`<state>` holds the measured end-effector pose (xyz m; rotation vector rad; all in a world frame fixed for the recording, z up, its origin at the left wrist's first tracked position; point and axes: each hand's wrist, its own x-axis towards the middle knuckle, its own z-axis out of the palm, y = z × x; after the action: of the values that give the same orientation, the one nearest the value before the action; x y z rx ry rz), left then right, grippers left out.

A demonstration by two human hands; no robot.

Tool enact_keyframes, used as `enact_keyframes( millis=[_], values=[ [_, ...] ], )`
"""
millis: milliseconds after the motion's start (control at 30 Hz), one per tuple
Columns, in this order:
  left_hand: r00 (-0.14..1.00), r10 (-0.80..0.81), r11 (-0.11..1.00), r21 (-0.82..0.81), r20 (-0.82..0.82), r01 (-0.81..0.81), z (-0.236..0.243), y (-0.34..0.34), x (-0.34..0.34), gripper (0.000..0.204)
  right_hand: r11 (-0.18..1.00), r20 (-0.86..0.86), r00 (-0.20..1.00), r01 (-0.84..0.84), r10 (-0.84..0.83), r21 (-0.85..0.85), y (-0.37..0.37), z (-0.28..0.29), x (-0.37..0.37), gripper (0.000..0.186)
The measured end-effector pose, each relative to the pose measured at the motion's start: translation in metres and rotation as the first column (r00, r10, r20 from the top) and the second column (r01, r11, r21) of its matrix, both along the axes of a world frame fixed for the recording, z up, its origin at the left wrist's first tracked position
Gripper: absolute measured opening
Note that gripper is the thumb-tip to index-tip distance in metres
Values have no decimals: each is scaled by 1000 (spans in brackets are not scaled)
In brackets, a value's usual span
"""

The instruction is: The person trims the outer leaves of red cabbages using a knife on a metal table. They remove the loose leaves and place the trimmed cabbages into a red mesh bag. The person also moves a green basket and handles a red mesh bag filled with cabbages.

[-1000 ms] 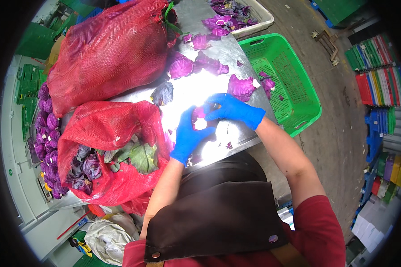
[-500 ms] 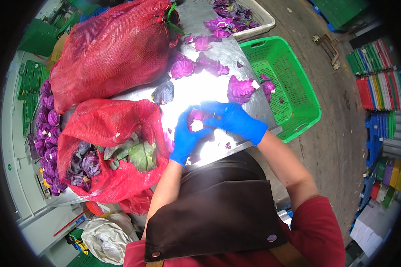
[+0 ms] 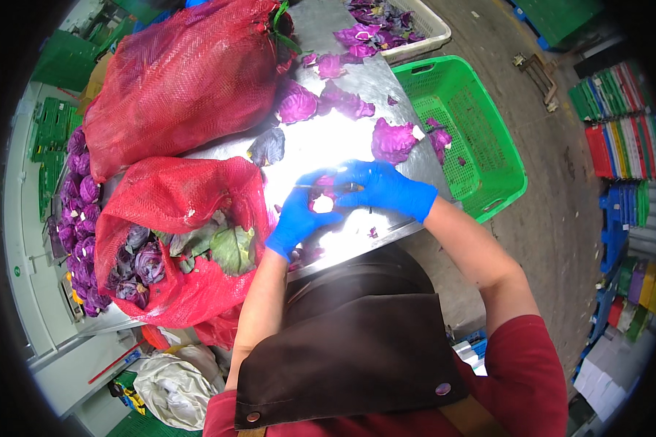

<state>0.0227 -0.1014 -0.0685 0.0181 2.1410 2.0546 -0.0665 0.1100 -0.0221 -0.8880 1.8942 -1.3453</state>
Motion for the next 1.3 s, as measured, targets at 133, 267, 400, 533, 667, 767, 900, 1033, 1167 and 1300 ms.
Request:
enact_keyframes(
  millis=[133, 267, 400, 533, 667, 767, 900, 1033, 1167, 1300],
  values=[
    [1000, 26, 998, -59, 2, -26, 3, 1, -5, 87, 994, 192, 981, 48, -29, -94, -9, -11, -8, 41],
    [998, 45, 989, -143, 36, -40, -1, -1, -7, 88, 986, -248, 959, 158, -139, 59, -13, -13, 1, 31],
    [993, 92, 978, -192, 75, -76, 1, -4, -7, 93, 884, -646, 689, 465, -328, 47, 25, -57, -19, 23],
    [990, 104, 984, -151, 94, -90, -3, -4, -5, 93, 924, -31, 924, 382, -381, 9, 3, -9, 2, 40],
    [996, 59, 993, -110, 65, -52, 7, 3, -10, 92, 926, 34, 926, 374, -375, 48, -11, -15, 16, 50],
    [998, 54, 989, -143, 40, -48, 3, 3, -4, 91, 941, 80, 943, 311, -323, 136, -5, -4, 11, 52],
    [997, 59, 913, -401, -42, -71, 22, 29, -7, 94, 900, -188, 958, 272, -218, 340, -3, 13, 3, 45],
    [998, 58, 772, -632, -39, -70, 48, 54, -4, 95, 802, -383, 894, 398, -232, 444, -10, 10, 11, 37],
    [999, 33, 705, -709, 5, -20, 57, 64, -5, 96, 823, -473, 835, 464, -283, 327, 18, -37, 5, 35],
    [998, 20, 750, -659, -62, -56, 47, 54, 5, 98, 778, -244, 895, 446, -374, 443, 53, -53, -12, 65]
  ],
)
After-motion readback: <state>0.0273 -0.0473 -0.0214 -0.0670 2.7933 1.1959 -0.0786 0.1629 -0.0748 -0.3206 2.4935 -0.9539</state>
